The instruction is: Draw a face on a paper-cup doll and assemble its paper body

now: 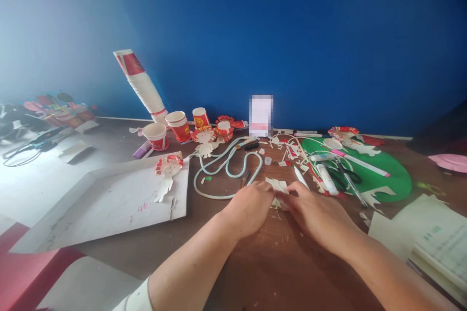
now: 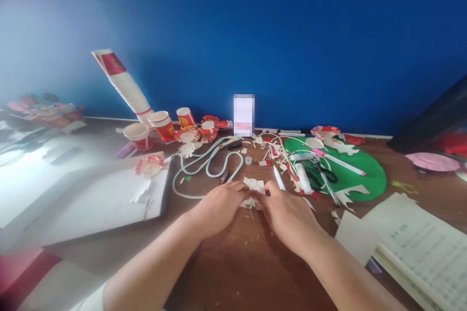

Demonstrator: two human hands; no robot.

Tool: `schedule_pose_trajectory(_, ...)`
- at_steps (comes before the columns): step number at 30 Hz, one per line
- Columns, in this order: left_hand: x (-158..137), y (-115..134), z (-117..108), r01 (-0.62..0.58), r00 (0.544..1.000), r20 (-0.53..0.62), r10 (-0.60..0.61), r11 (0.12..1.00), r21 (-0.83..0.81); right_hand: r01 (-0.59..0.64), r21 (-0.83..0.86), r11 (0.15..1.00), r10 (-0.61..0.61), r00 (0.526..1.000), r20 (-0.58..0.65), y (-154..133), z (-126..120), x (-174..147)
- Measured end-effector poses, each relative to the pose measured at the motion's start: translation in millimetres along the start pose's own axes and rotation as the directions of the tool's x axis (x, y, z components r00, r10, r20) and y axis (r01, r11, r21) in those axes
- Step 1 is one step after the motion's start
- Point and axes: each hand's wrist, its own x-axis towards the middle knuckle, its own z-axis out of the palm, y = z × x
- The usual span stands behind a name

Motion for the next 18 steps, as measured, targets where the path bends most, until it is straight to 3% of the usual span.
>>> schedule_pose_trajectory(5, 3, 1, 4, -0.059, 0.997, -0.050, 0.059, 0.998, 0.013, -0.014, -0.003, 1.000, 0.014, 1.000, -0.005, -2, 0, 2)
schedule_pose_trajectory(12, 12, -5, 17, -0.028, 0.996, -0.091, 0.024, 0.999, -0.041, 0.020, -0.012, 1.000, -0.021, 0.997, -0.069, 0, 4, 2)
schedule_pose_trajectory(18, 14, -7, 20, -0.051, 0.991, -0.123, 0.049, 0.999, -0.014, 0.091, 0.141, 0.986, -0.071, 0.987, -0.143, 9, 8, 2)
